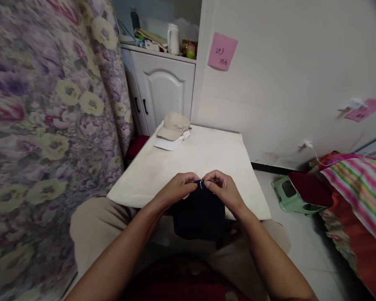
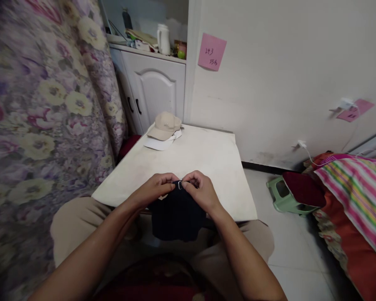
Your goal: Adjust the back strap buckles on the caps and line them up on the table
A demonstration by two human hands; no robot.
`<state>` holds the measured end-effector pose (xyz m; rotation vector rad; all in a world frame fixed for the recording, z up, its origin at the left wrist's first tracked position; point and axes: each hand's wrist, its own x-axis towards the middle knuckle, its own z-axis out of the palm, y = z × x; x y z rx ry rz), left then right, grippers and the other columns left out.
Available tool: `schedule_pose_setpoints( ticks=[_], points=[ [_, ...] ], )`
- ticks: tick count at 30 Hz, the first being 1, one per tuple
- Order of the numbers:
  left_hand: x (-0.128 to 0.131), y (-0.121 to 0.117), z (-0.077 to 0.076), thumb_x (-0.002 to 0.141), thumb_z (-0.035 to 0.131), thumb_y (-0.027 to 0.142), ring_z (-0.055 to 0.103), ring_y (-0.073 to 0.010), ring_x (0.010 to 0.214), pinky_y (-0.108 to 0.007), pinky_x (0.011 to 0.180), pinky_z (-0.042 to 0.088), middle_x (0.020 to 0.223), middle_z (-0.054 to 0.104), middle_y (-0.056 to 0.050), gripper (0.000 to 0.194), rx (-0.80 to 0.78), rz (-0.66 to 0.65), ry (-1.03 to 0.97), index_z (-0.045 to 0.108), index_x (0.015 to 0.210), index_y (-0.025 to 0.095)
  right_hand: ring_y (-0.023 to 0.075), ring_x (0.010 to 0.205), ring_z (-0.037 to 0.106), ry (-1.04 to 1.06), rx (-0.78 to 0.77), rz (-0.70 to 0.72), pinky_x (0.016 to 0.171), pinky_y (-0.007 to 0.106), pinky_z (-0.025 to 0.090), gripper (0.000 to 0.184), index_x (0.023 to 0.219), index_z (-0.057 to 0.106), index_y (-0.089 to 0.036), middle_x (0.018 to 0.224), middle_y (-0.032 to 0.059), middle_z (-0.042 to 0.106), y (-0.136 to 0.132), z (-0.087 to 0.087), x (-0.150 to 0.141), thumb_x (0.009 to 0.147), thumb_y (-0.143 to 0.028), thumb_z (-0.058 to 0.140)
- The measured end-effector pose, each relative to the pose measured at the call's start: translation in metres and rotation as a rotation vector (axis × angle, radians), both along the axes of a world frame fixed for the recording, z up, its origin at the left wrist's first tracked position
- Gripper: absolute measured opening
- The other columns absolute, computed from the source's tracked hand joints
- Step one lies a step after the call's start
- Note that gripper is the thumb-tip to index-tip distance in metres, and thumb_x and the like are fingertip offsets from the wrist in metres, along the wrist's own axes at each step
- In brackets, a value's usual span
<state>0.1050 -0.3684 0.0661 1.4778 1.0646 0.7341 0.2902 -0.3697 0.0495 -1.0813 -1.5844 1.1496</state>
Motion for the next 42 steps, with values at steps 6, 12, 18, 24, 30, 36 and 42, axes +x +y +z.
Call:
schedule_pose_setpoints(
  ticks=[6,12,18,24,30,36,42],
  points=[
    [0.000,0.000,0.001,0.073,0.057,0.027,0.042,-0.0094,0.055,-0.020,0.049,0.028,0.063,0.050,0.005,0.017,0.003,-0.013,-0.004,0.062,0.083,0.014,0.0139,0.063,0.054,-0.057,-0.009,0.014,0.059,0.026,0.041,0.006,0.078,0.059,-0.019,0.070,-0.0013,0.061,0.000,0.000,0.000,0.076,-0.022,0.063],
    [0.003,-0.003,-0.002,0.072,0.060,0.029,0.041,-0.0083,0.051,-0.020,0.047,0.026,0.059,0.049,0.006,0.019,0.007,0.008,-0.062,0.061,0.083,0.014,0.0154,0.065,0.055,-0.069,0.075,-0.106,0.061,0.027,0.042,0.005,0.075,0.058,-0.019,0.070,-0.0010,0.060,-0.003,-0.004,-0.007,0.077,-0.022,0.062],
    [0.001,0.000,-0.002,0.073,0.060,0.030,0.041,-0.0084,0.051,-0.020,0.047,0.026,0.059,0.048,0.006,0.019,0.001,0.002,-0.023,0.063,0.083,0.014,0.0146,0.065,0.054,-0.076,0.011,0.002,0.061,0.027,0.041,0.004,0.079,0.060,-0.019,0.071,-0.0013,0.060,-0.003,0.002,0.000,0.076,-0.022,0.062],
    [-0.002,-0.002,0.000,0.075,0.061,0.036,0.035,-0.0070,0.047,-0.020,0.045,0.020,0.056,0.044,0.007,0.020,-0.035,-0.042,0.006,0.059,0.080,0.016,0.0118,0.060,0.049,0.030,-0.118,0.105,0.056,0.024,0.035,0.008,0.076,0.059,-0.018,0.067,-0.0025,0.057,0.002,0.007,0.007,0.074,-0.023,0.065],
    [-0.005,-0.008,0.013,0.072,0.067,0.035,0.045,-0.0088,0.053,-0.019,0.049,0.030,0.063,0.053,0.005,0.025,-0.081,-0.090,-0.050,0.058,0.083,0.015,0.0095,0.056,0.046,0.169,-0.288,0.225,0.053,0.022,0.032,0.013,0.076,0.061,-0.016,0.066,-0.0025,0.057,0.009,0.017,0.015,0.071,-0.024,0.069],
    [-0.001,-0.011,0.052,0.076,0.063,0.029,0.038,-0.0086,0.050,-0.019,0.046,0.024,0.056,0.044,0.007,0.015,0.224,0.016,0.140,0.060,0.082,0.016,0.0125,0.062,0.051,0.032,-0.050,0.149,0.057,0.025,0.036,0.012,0.076,0.060,-0.018,0.069,-0.0009,0.059,0.010,0.062,0.015,0.072,-0.025,0.069],
    [0.002,-0.013,0.043,0.078,0.057,0.024,0.038,-0.0096,0.052,-0.020,0.048,0.025,0.056,0.043,0.007,0.008,0.387,0.140,0.244,0.061,0.080,0.017,0.0122,0.065,0.051,-0.063,0.072,0.137,0.059,0.025,0.038,0.011,0.075,0.056,-0.018,0.077,-0.0002,0.060,0.013,0.060,0.007,0.072,-0.021,0.066]
  ],
)
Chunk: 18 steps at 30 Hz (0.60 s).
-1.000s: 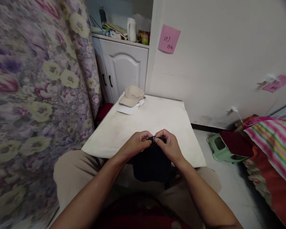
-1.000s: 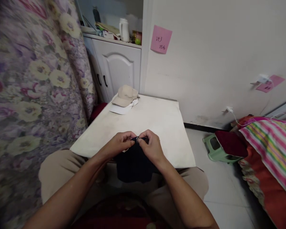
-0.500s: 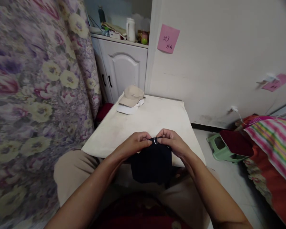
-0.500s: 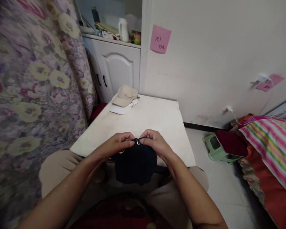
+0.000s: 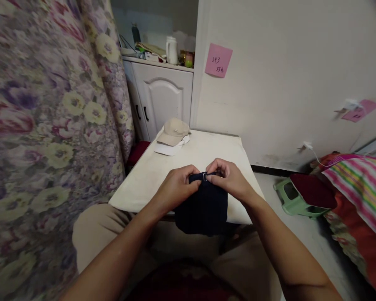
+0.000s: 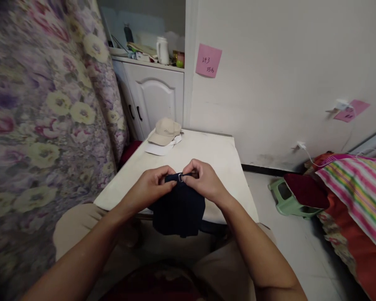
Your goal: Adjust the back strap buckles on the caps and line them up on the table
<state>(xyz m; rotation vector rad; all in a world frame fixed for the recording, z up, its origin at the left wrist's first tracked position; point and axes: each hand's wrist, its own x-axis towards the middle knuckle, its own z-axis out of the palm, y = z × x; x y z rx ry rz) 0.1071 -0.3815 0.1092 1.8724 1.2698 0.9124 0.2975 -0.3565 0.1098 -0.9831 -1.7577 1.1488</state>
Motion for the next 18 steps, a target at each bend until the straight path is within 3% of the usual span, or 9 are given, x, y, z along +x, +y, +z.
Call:
schedule_pose_setpoints(
  ticks=[4,9,18],
  points=[
    [0.003,0.002,-0.023,0.078,0.056,0.024,0.043,-0.0110,0.055,-0.021,0.051,0.029,0.058,0.048,0.006,0.008,-0.016,0.026,0.009,0.061,0.079,0.018,0.0138,0.067,0.053,-0.057,0.004,-0.039,0.061,0.026,0.040,0.009,0.073,0.052,-0.019,0.076,-0.0004,0.060,0.003,-0.024,-0.008,0.071,-0.019,0.061],
    [0.005,0.003,-0.026,0.077,0.056,0.023,0.051,-0.0143,0.064,-0.022,0.054,0.033,0.067,0.058,0.003,0.008,0.006,0.062,0.110,0.061,0.083,0.019,0.0144,0.066,0.052,-0.174,0.179,-0.170,0.062,0.027,0.038,0.009,0.074,0.050,-0.021,0.071,-0.0029,0.055,0.002,-0.031,-0.014,0.071,-0.014,0.056],
    [0.001,0.005,-0.036,0.079,0.056,0.026,0.051,-0.0144,0.064,-0.022,0.055,0.034,0.066,0.056,0.003,0.008,-0.002,0.033,0.043,0.061,0.081,0.019,0.0115,0.063,0.050,0.022,-0.001,-0.031,0.059,0.025,0.036,0.012,0.076,0.053,-0.019,0.070,-0.0040,0.054,0.004,-0.031,-0.011,0.072,-0.018,0.063]
  ],
)
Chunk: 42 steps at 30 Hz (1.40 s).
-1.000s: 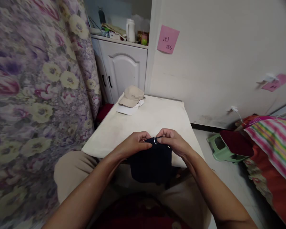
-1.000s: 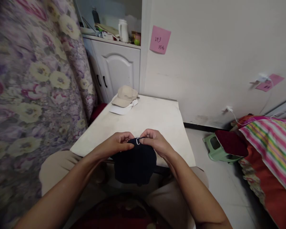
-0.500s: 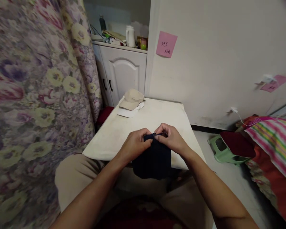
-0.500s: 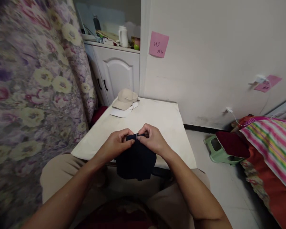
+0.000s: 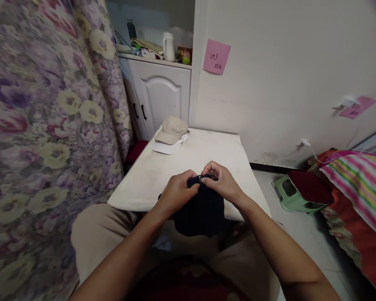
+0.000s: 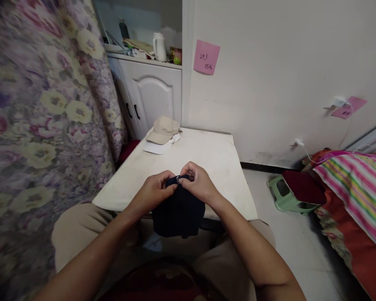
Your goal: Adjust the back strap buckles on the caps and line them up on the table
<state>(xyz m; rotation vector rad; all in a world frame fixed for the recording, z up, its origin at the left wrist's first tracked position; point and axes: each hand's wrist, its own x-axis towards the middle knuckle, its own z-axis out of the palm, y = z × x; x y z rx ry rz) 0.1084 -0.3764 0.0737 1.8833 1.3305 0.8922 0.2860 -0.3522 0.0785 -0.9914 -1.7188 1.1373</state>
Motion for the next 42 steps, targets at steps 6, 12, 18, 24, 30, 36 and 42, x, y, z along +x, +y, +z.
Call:
schedule_pose_setpoints(
  ticks=[6,12,18,24,30,36,42],
  points=[
    [-0.003,0.003,-0.002,0.079,0.057,0.027,0.050,-0.0133,0.062,-0.022,0.053,0.033,0.065,0.055,0.004,0.009,-0.048,-0.032,-0.072,0.060,0.079,0.018,0.0112,0.065,0.051,0.021,-0.093,0.123,0.059,0.024,0.036,0.011,0.084,0.057,-0.018,0.074,-0.0025,0.056,-0.003,0.009,0.011,0.075,-0.021,0.064],
    [-0.002,0.002,0.000,0.078,0.059,0.028,0.050,-0.0131,0.060,-0.021,0.052,0.032,0.063,0.054,0.004,0.011,-0.082,-0.049,-0.076,0.060,0.078,0.018,0.0120,0.062,0.053,0.026,-0.129,0.068,0.058,0.025,0.037,0.010,0.077,0.059,-0.017,0.070,-0.0013,0.060,-0.002,0.001,0.011,0.072,-0.021,0.067],
    [-0.002,0.001,0.002,0.076,0.060,0.028,0.051,-0.0139,0.061,-0.022,0.051,0.033,0.063,0.055,0.003,0.011,-0.089,-0.072,-0.067,0.061,0.077,0.018,0.0113,0.061,0.051,0.041,-0.118,0.058,0.057,0.024,0.036,0.013,0.075,0.059,-0.018,0.068,-0.0027,0.058,-0.002,-0.002,0.011,0.070,-0.021,0.070],
    [-0.003,0.002,-0.001,0.077,0.059,0.029,0.051,-0.0135,0.060,-0.021,0.051,0.033,0.064,0.056,0.003,0.012,-0.104,-0.083,-0.113,0.062,0.079,0.017,0.0119,0.066,0.054,0.054,-0.166,0.129,0.062,0.025,0.038,0.016,0.083,0.059,-0.018,0.075,-0.0019,0.059,-0.004,0.005,0.016,0.071,-0.021,0.068],
    [0.001,0.000,-0.004,0.077,0.059,0.029,0.050,-0.0142,0.060,-0.021,0.051,0.031,0.064,0.056,0.002,0.012,-0.081,-0.081,-0.061,0.061,0.079,0.018,0.0109,0.061,0.050,0.021,-0.113,0.070,0.058,0.025,0.035,0.013,0.077,0.055,-0.019,0.072,-0.0033,0.056,-0.002,-0.004,0.008,0.071,-0.019,0.066],
    [0.004,0.001,-0.007,0.076,0.059,0.030,0.047,-0.0131,0.059,-0.021,0.050,0.030,0.061,0.050,0.004,0.013,-0.080,-0.090,-0.048,0.058,0.072,0.018,0.0126,0.066,0.050,0.061,-0.047,-0.031,0.061,0.026,0.037,0.013,0.075,0.052,-0.020,0.073,-0.0028,0.055,-0.006,-0.009,0.001,0.071,-0.020,0.065],
    [-0.005,0.000,0.007,0.076,0.061,0.031,0.046,-0.0115,0.057,-0.021,0.051,0.032,0.061,0.051,0.005,0.015,-0.209,-0.172,-0.167,0.059,0.073,0.016,0.0105,0.063,0.051,0.157,-0.267,0.212,0.059,0.023,0.036,0.025,0.091,0.057,-0.019,0.075,-0.0033,0.056,-0.005,0.007,0.017,0.070,-0.020,0.071]
  ],
)
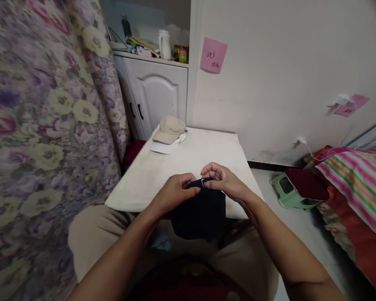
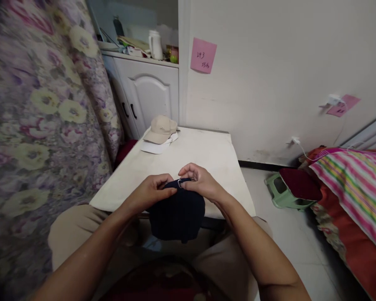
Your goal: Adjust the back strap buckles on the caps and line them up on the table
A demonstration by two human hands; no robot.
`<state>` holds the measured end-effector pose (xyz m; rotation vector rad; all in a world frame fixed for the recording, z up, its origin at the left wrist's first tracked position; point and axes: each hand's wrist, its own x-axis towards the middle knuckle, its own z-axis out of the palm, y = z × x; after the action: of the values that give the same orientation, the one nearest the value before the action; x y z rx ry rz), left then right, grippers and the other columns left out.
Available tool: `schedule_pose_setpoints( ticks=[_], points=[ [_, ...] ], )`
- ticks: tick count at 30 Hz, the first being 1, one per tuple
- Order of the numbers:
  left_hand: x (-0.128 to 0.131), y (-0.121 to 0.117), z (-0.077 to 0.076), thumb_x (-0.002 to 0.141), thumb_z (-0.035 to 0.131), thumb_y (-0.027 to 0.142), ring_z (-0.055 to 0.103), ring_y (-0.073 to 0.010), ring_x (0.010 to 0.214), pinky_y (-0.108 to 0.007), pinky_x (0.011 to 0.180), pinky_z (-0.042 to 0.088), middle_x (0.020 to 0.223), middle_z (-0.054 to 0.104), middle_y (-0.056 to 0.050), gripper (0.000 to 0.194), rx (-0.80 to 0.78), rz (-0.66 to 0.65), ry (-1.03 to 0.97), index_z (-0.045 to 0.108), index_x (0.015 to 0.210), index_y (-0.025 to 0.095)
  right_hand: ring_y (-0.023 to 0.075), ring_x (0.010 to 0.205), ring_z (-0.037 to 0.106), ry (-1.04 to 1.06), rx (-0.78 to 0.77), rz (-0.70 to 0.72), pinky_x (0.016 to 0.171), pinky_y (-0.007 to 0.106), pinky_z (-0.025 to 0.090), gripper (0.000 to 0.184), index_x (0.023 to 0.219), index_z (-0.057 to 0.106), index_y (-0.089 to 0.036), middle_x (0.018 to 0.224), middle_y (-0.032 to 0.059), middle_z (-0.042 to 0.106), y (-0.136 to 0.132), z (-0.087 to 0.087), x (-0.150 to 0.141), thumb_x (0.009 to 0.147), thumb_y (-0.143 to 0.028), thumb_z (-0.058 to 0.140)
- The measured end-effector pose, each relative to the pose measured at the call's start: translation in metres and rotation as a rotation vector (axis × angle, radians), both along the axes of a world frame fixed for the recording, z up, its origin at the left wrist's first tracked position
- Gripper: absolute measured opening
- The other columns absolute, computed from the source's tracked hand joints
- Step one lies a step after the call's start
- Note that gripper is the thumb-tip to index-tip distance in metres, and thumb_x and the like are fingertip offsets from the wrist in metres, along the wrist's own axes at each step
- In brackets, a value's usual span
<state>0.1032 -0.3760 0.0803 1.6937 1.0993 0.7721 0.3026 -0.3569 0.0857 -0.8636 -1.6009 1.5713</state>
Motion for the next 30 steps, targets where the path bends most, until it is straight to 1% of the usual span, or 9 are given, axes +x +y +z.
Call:
schedule_pose_setpoints(
  ticks=[3,7,15,16,18,22,24,27,30],
  points=[
    [-0.002,-0.003,0.020,0.078,0.060,0.031,0.047,-0.0113,0.060,-0.020,0.053,0.034,0.066,0.053,0.004,0.015,-0.003,-0.038,-0.048,0.060,0.077,0.016,0.0099,0.063,0.052,0.025,-0.037,0.057,0.058,0.022,0.036,0.024,0.090,0.060,-0.018,0.075,-0.0023,0.058,0.002,0.019,0.006,0.070,-0.021,0.072],
    [0.000,-0.004,0.039,0.082,0.057,0.033,0.048,-0.0125,0.063,-0.020,0.053,0.035,0.070,0.053,0.003,0.016,0.075,-0.034,-0.059,0.059,0.084,0.017,0.0106,0.064,0.052,-0.045,0.106,-0.004,0.057,0.023,0.037,0.019,0.087,0.061,-0.017,0.073,-0.0017,0.058,0.004,0.040,0.008,0.071,-0.020,0.071],
    [0.009,0.003,0.057,0.085,0.055,0.028,0.056,-0.0189,0.083,-0.027,0.073,0.042,0.086,0.062,-0.002,0.011,0.462,0.037,0.132,0.060,0.085,0.018,0.0125,0.067,0.053,-0.113,0.368,-0.165,0.060,0.025,0.039,0.013,0.084,0.059,-0.018,0.078,-0.0002,0.059,0.005,0.059,0.012,0.073,-0.019,0.066],
    [0.008,0.004,0.056,0.085,0.055,0.028,0.056,-0.0188,0.083,-0.027,0.073,0.042,0.087,0.062,-0.002,0.012,0.468,0.039,0.140,0.061,0.086,0.018,0.0124,0.067,0.053,-0.113,0.379,-0.165,0.060,0.025,0.038,0.013,0.084,0.059,-0.019,0.078,-0.0003,0.059,0.006,0.057,0.012,0.073,-0.019,0.067],
    [0.004,0.008,0.046,0.085,0.056,0.029,0.056,-0.0177,0.079,-0.025,0.069,0.041,0.083,0.062,-0.001,0.012,0.388,0.032,0.124,0.061,0.086,0.018,0.0119,0.066,0.052,-0.119,0.347,-0.149,0.059,0.024,0.038,0.013,0.085,0.060,-0.018,0.078,-0.0008,0.059,0.010,0.045,0.011,0.073,-0.019,0.067],
    [-0.002,0.011,0.007,0.084,0.055,0.032,0.053,-0.0159,0.070,-0.024,0.062,0.040,0.073,0.059,0.001,0.017,0.155,0.018,0.033,0.061,0.084,0.016,0.0111,0.064,0.052,-0.098,0.149,-0.073,0.059,0.023,0.037,0.018,0.087,0.061,-0.017,0.073,-0.0023,0.058,0.018,0.006,0.007,0.073,-0.022,0.069],
    [-0.003,0.011,-0.010,0.084,0.055,0.034,0.054,-0.0158,0.069,-0.023,0.062,0.040,0.073,0.059,0.001,0.020,0.096,0.029,-0.004,0.062,0.084,0.016,0.0114,0.065,0.053,-0.096,0.089,-0.034,0.060,0.024,0.038,0.019,0.089,0.062,-0.017,0.073,-0.0020,0.059,0.018,-0.008,0.004,0.073,-0.023,0.070],
    [-0.001,0.010,-0.018,0.082,0.056,0.036,0.054,-0.0158,0.069,-0.023,0.061,0.040,0.072,0.060,0.001,0.021,0.076,0.070,-0.016,0.063,0.083,0.016,0.0122,0.067,0.055,-0.088,0.039,0.018,0.062,0.024,0.039,0.020,0.088,0.064,-0.017,0.074,-0.0015,0.061,0.017,-0.011,0.004,0.073,-0.027,0.072],
    [0.000,0.009,-0.015,0.081,0.057,0.035,0.053,-0.0158,0.068,-0.023,0.059,0.040,0.071,0.059,0.001,0.020,0.062,0.087,-0.017,0.063,0.081,0.016,0.0128,0.069,0.056,-0.071,0.021,0.006,0.064,0.025,0.040,0.020,0.089,0.066,-0.017,0.075,-0.0003,0.063,0.016,-0.006,0.008,0.075,-0.030,0.071]
  ],
)
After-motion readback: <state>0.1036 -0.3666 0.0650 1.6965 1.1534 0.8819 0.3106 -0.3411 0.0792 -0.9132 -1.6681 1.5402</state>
